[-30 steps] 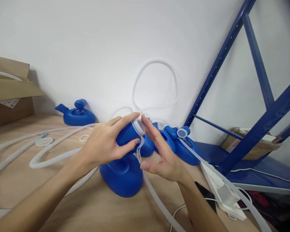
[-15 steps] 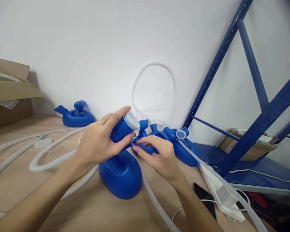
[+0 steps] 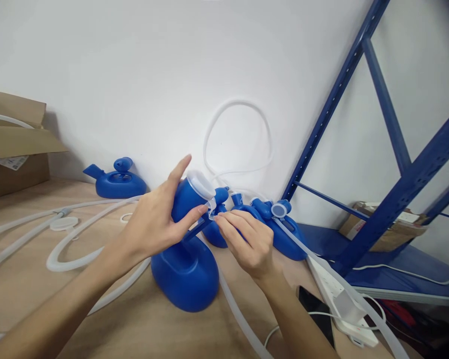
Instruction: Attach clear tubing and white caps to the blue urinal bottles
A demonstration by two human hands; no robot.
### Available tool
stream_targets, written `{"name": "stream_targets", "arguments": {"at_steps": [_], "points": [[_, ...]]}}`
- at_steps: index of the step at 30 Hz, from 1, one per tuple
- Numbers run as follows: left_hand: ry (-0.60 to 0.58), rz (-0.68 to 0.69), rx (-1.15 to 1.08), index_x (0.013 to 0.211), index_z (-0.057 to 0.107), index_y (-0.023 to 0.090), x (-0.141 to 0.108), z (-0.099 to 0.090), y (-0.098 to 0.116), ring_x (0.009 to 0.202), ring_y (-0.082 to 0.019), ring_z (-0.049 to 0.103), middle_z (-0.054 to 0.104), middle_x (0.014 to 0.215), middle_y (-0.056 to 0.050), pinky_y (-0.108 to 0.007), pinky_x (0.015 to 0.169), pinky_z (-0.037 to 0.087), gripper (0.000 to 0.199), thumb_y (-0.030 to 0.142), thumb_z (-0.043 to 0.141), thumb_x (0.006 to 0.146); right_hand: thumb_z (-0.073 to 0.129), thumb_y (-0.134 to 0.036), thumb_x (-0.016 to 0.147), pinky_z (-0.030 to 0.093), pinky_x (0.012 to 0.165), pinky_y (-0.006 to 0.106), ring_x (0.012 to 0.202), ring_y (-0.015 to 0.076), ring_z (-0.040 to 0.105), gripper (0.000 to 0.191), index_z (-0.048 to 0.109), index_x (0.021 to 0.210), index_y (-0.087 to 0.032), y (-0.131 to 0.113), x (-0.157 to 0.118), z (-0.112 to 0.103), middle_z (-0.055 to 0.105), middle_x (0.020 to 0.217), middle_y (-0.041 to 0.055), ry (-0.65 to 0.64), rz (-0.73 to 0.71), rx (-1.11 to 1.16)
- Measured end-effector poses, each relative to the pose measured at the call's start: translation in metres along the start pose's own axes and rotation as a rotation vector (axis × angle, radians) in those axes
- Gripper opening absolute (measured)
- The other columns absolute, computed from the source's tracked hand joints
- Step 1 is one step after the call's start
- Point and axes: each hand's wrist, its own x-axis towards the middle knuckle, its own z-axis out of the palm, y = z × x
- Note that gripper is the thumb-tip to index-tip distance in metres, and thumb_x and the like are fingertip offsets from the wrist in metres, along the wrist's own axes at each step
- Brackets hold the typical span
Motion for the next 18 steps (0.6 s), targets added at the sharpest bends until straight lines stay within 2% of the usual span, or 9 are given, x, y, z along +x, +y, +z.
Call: {"name": "stream_targets", "arguments": {"at_steps": [4, 8, 12, 15, 18], "points": [[-0.066, -0.04, -0.195, 0.143, 0.046, 0.022, 0.0004, -0.0024, -0.0008, 0.104, -0.025, 0.068, 0.069, 0.121, -0.007, -0.037, 0.093, 0.056, 0.061, 0.045, 0.066, 0.09, 0.065, -0.005, 0.096, 0.067, 0.08, 0.034, 0.092, 0.0237, 0.079, 0.034, 0.071, 0.125, -0.021, 0.0018, -0.0037, 0.0035, 0.081, 0.098, 0.0084, -0.001, 0.008, 0.038], [-0.081, -0.053, -0.306, 0.138, 0.045, 0.024, -0.0025, -0.003, -0.0008, 0.101, -0.024, 0.065, 0.067, 0.114, -0.005, -0.035, 0.088, 0.054, 0.048, 0.044, 0.056, 0.095, 0.063, -0.003, 0.096, 0.068, 0.087, 0.032, 0.1, 0.0228, 0.08, 0.027, 0.072, 0.118, -0.018, 0.003, -0.0049, 0.0038, 0.082, 0.103, 0.0103, 0.0, 0.029, 0.062], [-0.122, -0.085, -0.35, 0.142, 0.045, 0.022, -0.0035, -0.0066, 0.0019, 0.101, -0.026, 0.064, 0.068, 0.108, -0.004, -0.036, 0.087, 0.052, 0.055, 0.05, 0.05, 0.095, 0.062, -0.002, 0.097, 0.066, 0.096, 0.031, 0.111, 0.0238, 0.078, 0.023, 0.072, 0.114, -0.012, 0.0018, -0.0017, 0.0026, 0.082, 0.112, 0.0151, 0.003, -0.006, 0.113], [-0.147, -0.093, -0.361, 0.145, 0.044, 0.021, -0.0013, -0.0088, 0.0016, 0.102, -0.026, 0.063, 0.068, 0.108, -0.004, -0.035, 0.087, 0.051, 0.062, 0.053, 0.052, 0.093, 0.058, -0.001, 0.098, 0.066, 0.097, 0.03, 0.11, 0.0235, 0.079, 0.022, 0.072, 0.112, -0.01, 0.0006, 0.0007, 0.0024, 0.082, 0.113, 0.0163, -0.012, -0.027, 0.136], [-0.154, -0.133, -0.339, 0.129, 0.053, 0.022, 0.0024, -0.0087, -0.0009, 0.095, -0.024, 0.063, 0.068, 0.104, -0.002, -0.033, 0.084, 0.051, 0.052, 0.055, 0.06, 0.089, 0.056, 0.0, 0.098, 0.068, 0.091, 0.029, 0.107, 0.0235, 0.08, 0.022, 0.074, 0.108, -0.011, 0.0001, 0.0011, 0.0032, 0.083, 0.11, 0.0149, -0.028, -0.044, 0.134]]}}
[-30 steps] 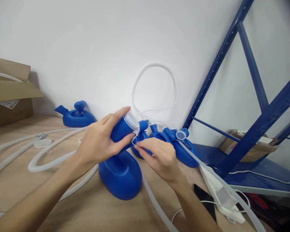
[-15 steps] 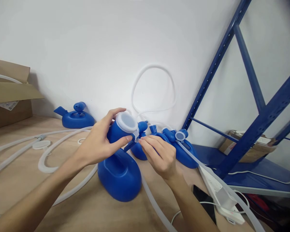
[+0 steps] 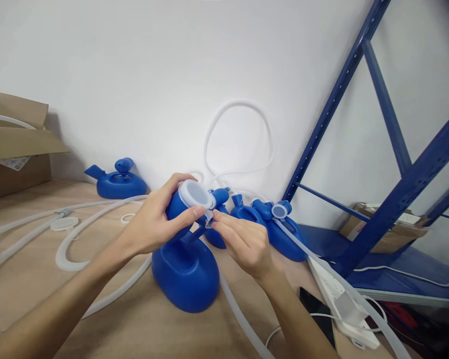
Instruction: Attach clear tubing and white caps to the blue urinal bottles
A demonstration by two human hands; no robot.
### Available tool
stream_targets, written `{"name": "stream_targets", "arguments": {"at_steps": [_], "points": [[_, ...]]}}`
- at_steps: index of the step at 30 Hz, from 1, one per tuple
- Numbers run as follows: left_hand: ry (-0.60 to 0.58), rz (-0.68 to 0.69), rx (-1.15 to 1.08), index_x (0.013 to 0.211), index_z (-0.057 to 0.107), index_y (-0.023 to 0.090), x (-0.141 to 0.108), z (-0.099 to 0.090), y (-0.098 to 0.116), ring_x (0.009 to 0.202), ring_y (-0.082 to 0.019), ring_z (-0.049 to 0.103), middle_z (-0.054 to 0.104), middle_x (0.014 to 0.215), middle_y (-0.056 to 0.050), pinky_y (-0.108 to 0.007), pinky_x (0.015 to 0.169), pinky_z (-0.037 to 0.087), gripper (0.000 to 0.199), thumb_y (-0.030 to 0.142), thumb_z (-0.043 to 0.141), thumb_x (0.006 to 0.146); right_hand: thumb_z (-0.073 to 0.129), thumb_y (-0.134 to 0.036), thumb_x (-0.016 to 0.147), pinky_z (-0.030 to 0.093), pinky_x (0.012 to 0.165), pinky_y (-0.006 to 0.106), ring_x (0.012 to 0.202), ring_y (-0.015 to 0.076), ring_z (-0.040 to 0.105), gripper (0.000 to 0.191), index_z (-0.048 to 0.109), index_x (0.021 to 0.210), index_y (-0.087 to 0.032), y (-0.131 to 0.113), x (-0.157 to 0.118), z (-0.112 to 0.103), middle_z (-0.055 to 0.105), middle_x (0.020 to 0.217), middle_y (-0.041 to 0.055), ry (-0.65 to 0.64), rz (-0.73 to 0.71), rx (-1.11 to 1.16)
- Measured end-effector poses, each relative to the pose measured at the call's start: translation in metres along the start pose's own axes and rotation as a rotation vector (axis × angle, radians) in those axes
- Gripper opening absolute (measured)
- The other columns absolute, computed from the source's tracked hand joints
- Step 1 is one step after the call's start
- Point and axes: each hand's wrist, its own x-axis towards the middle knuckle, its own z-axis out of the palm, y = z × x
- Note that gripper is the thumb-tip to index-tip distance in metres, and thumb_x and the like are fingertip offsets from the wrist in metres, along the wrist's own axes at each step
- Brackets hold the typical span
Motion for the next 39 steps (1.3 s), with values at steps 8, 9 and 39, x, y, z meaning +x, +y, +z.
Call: {"name": "stream_targets", "arguments": {"at_steps": [8, 9, 39], "points": [[0.035, -0.034, -0.039, 0.101, 0.052, 0.023, 0.002, 0.0, 0.002, 0.072, -0.017, 0.06, 0.067, 0.082, 0.002, -0.026, 0.065, 0.047, 0.046, 0.053, 0.075, 0.076, 0.058, -0.004, 0.1, 0.067, 0.077, 0.025, 0.104, 0.0212, 0.081, 0.021, 0.075, 0.102, -0.015, -0.002, 0.002, 0.0, 0.083, 0.108, 0.0118, -0.037, -0.004, -0.035], [0.057, -0.05, -0.036, 0.099, 0.049, 0.023, 0.001, 0.002, 0.002, 0.068, -0.016, 0.059, 0.066, 0.078, 0.003, -0.026, 0.062, 0.046, 0.047, 0.053, 0.076, 0.075, 0.057, -0.005, 0.1, 0.066, 0.075, 0.025, 0.103, 0.0213, 0.081, 0.021, 0.076, 0.102, -0.015, -0.002, 0.002, 0.0, 0.083, 0.108, 0.012, -0.046, -0.007, -0.048], [0.137, -0.064, -0.039, 0.116, 0.058, 0.026, -0.004, 0.0, 0.015, 0.064, -0.017, 0.062, 0.069, 0.076, 0.004, -0.027, 0.061, 0.052, 0.057, 0.051, 0.081, 0.07, 0.058, -0.002, 0.096, 0.067, 0.088, 0.026, 0.097, 0.0181, 0.082, 0.031, 0.077, 0.112, -0.021, -0.01, 0.0, 0.006, 0.083, 0.111, 0.0053, 0.077, 0.471, 0.541]]}}
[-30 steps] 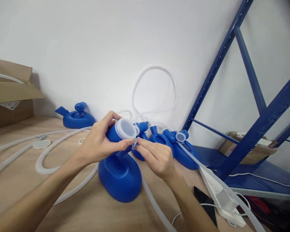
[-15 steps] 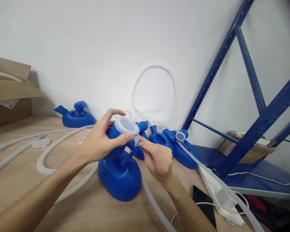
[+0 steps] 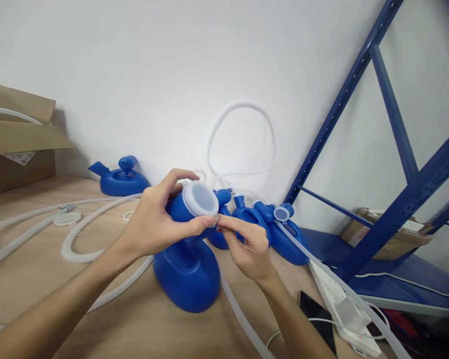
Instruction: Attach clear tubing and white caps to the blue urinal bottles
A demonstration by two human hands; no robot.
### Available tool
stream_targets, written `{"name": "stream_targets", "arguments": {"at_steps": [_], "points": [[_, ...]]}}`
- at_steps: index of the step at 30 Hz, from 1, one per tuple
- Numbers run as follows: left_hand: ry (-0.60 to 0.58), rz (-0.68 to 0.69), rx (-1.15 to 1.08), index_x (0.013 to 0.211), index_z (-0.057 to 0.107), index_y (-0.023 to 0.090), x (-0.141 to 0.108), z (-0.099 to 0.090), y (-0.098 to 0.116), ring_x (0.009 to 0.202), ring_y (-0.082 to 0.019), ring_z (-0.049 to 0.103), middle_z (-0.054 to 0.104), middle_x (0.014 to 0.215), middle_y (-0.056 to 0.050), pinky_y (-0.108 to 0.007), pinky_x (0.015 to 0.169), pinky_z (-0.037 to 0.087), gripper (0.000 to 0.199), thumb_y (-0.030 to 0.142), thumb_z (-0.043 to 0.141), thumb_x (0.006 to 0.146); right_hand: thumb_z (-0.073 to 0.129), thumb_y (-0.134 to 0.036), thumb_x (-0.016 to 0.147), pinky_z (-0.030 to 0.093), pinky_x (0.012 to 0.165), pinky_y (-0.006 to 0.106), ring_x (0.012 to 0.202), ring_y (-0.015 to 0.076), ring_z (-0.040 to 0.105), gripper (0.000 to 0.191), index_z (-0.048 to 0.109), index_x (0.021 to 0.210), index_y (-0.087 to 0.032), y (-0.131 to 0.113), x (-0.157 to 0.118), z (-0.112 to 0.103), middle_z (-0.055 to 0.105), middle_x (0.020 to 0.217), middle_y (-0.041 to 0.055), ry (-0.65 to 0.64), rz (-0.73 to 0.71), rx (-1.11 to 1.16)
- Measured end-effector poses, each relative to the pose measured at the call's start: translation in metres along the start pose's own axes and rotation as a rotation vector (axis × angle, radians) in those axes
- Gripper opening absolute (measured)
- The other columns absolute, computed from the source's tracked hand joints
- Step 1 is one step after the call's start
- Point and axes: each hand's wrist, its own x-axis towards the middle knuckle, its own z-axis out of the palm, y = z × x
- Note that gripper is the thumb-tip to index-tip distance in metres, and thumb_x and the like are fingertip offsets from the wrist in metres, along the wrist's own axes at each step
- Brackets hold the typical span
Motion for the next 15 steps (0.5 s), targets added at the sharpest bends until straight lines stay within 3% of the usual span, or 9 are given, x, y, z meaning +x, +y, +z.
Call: {"name": "stream_targets", "arguments": {"at_steps": [6, 10, 15], "points": [[0.022, 0.006, 0.014, 0.113, 0.059, 0.026, -0.0024, 0.0028, 0.0009, 0.07, -0.02, 0.065, 0.072, 0.084, 0.001, -0.03, 0.065, 0.054, 0.057, 0.054, 0.08, 0.068, 0.068, -0.029, 0.098, 0.07, 0.078, 0.032, 0.085, 0.0213, 0.082, 0.017, 0.081, 0.109, -0.023, 0.0018, 0.0019, -0.0006, 0.084, 0.102, 0.0058, -0.004, 0.349, 0.271], [0.044, 0.019, 0.058, 0.113, 0.059, 0.026, -0.0029, 0.0033, -0.0017, 0.067, -0.019, 0.064, 0.072, 0.081, 0.001, -0.029, 0.063, 0.053, 0.058, 0.055, 0.08, 0.067, 0.081, -0.04, 0.088, 0.071, 0.077, 0.034, 0.083, 0.0219, 0.082, 0.017, 0.085, 0.098, -0.026, 0.0024, 0.0065, -0.0002, 0.084, 0.092, 0.0035, -0.007, 0.489, 0.437], [0.049, 0.075, 0.092, 0.115, 0.056, 0.024, -0.0043, 0.0019, -0.0069, 0.068, -0.019, 0.067, 0.072, 0.08, 0.001, -0.028, 0.062, 0.052, 0.061, 0.052, 0.082, 0.067, 0.084, -0.049, 0.082, 0.07, 0.063, 0.031, 0.085, 0.0239, 0.081, 0.026, 0.087, 0.096, -0.027, 0.0014, 0.0079, -0.0013, 0.084, 0.097, 0.0046, -0.049, 0.647, 0.46]]}}
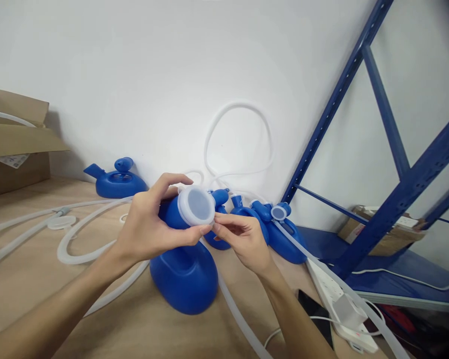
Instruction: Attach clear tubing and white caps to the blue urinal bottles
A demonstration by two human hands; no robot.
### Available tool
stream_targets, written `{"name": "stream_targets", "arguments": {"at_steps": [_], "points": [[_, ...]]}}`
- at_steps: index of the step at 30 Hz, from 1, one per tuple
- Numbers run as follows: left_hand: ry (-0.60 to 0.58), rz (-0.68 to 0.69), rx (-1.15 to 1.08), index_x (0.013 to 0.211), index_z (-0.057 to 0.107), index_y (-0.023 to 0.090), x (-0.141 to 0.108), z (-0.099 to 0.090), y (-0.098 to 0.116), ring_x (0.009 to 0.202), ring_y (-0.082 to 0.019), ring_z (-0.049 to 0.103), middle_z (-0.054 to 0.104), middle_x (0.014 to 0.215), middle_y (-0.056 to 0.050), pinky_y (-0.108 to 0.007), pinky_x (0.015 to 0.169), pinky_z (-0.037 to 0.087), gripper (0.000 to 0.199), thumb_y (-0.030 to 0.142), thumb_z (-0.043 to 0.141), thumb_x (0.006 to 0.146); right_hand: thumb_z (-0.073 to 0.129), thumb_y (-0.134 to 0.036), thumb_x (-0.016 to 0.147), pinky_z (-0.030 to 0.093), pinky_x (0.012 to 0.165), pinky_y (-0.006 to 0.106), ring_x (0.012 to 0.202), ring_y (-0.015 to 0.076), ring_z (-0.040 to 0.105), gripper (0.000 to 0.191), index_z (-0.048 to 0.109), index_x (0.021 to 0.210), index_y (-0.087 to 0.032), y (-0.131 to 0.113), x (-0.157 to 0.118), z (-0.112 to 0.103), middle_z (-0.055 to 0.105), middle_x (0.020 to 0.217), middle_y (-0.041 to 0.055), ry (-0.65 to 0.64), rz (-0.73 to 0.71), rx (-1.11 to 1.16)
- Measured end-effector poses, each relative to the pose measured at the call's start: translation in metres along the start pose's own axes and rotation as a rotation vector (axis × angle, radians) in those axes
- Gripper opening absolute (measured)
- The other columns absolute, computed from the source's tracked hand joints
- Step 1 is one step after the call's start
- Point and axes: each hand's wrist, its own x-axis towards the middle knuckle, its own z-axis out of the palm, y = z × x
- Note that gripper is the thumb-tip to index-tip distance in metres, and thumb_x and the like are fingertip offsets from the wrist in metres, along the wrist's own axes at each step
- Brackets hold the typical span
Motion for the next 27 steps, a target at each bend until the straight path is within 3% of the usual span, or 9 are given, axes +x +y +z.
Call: {"name": "stream_targets", "arguments": {"at_steps": [5, 8, 13, 16, 18, 19, 21, 24, 27], "points": [[0.026, -0.013, -0.015, 0.116, 0.054, 0.023, -0.002, -0.001, 0.004, 0.078, -0.022, 0.072, 0.07, 0.078, 0.002, -0.027, 0.065, 0.052, 0.059, 0.047, 0.082, 0.069, 0.086, -0.05, 0.079, 0.068, 0.056, 0.029, 0.073, 0.0206, 0.079, 0.029, 0.086, 0.093, -0.025, 0.003, -0.001, 0.002, 0.084, 0.091, 0.0041, -0.04, 0.045, 0.038], [0.053, -0.03, -0.04, 0.114, 0.055, 0.024, -0.002, -0.001, 0.006, 0.072, -0.02, 0.071, 0.07, 0.078, 0.002, -0.027, 0.062, 0.052, 0.059, 0.048, 0.082, 0.068, 0.085, -0.053, 0.08, 0.069, 0.057, 0.031, 0.069, 0.0204, 0.078, 0.033, 0.086, 0.094, -0.023, 0.004, -0.001, 0.006, 0.084, 0.089, 0.0046, -0.008, 0.048, 0.018], [0.033, -0.087, -0.095, 0.117, 0.056, 0.024, 0.002, -0.002, 0.008, 0.064, -0.017, 0.066, 0.072, 0.082, 0.001, -0.027, 0.058, 0.051, 0.062, 0.054, 0.083, 0.07, 0.078, -0.042, 0.09, 0.07, 0.07, 0.034, 0.084, 0.0235, 0.081, 0.021, 0.086, 0.098, -0.024, -0.002, -0.001, 0.005, 0.085, 0.097, 0.0056, 0.076, -0.135, -0.139], [-0.018, -0.085, -0.088, 0.116, 0.059, 0.024, 0.003, 0.001, 0.008, 0.079, -0.022, 0.07, 0.074, 0.093, -0.002, -0.029, 0.068, 0.055, 0.058, 0.058, 0.08, 0.075, 0.075, -0.035, 0.092, 0.069, 0.079, 0.034, 0.099, 0.025, 0.08, 0.021, 0.083, 0.109, -0.025, -0.008, -0.002, -0.001, 0.083, 0.109, 0.007, 0.064, -0.222, -0.275], [-0.085, -0.059, -0.074, 0.116, 0.061, 0.023, 0.003, 0.005, 0.007, 0.091, -0.025, 0.071, 0.075, 0.102, -0.003, -0.032, 0.077, 0.056, 0.055, 0.059, 0.078, 0.078, 0.077, -0.035, 0.091, 0.069, 0.079, 0.033, 0.104, 0.0249, 0.079, 0.036, 0.075, 0.126, -0.026, -0.011, -0.002, -0.004, 0.081, 0.119, 0.0072, -0.015, -0.208, -0.31], [-0.124, -0.042, -0.072, 0.117, 0.062, 0.023, 0.003, 0.007, 0.007, 0.095, -0.026, 0.071, 0.075, 0.105, -0.004, -0.034, 0.081, 0.056, 0.056, 0.06, 0.078, 0.079, 0.077, -0.036, 0.091, 0.069, 0.078, 0.032, 0.103, 0.0244, 0.079, 0.043, 0.071, 0.133, -0.026, -0.012, -0.002, -0.006, 0.081, 0.118, 0.0067, -0.068, -0.183, -0.323], [-0.191, -0.017, -0.083, 0.123, 0.062, 0.022, 0.003, 0.009, 0.004, 0.104, -0.028, 0.07, 0.074, 0.116, -0.007, -0.037, 0.09, 0.056, 0.062, 0.063, 0.076, 0.08, 0.074, -0.035, 0.094, 0.068, 0.075, 0.029, 0.094, 0.0224, 0.081, 0.036, 0.071, 0.129, -0.025, -0.013, -0.001, -0.009, 0.082, 0.107, 0.0044, -0.13, -0.126, -0.348], [-0.282, -0.035, -0.067, 0.147, 0.051, 0.019, 0.004, 0.007, 0.0, 0.122, -0.034, 0.065, 0.066, 0.138, -0.015, -0.041, 0.1, 0.054, 0.086, 0.07, 0.07, 0.081, 0.071, -0.039, 0.096, 0.066, 0.062, 0.026, 0.068, 0.0186, 0.079, 0.02, 0.075, 0.103, -0.021, -0.009, 0.003, -0.019, 0.079, 0.084, 0.0011, -0.001, -0.1, -0.302], [-0.461, -0.076, 0.014, 0.162, 0.035, 0.02, 0.007, -0.001, -0.006, 0.113, -0.033, 0.069, 0.07, 0.132, -0.015, -0.039, 0.091, 0.057, 0.097, 0.07, 0.067, 0.084, 0.073, -0.048, 0.092, 0.064, 0.053, 0.025, 0.053, 0.0157, 0.073, 0.027, 0.072, 0.094, -0.021, -0.001, 0.01, -0.033, 0.077, 0.082, 0.0008, 0.228, -0.142, -0.192]]}}
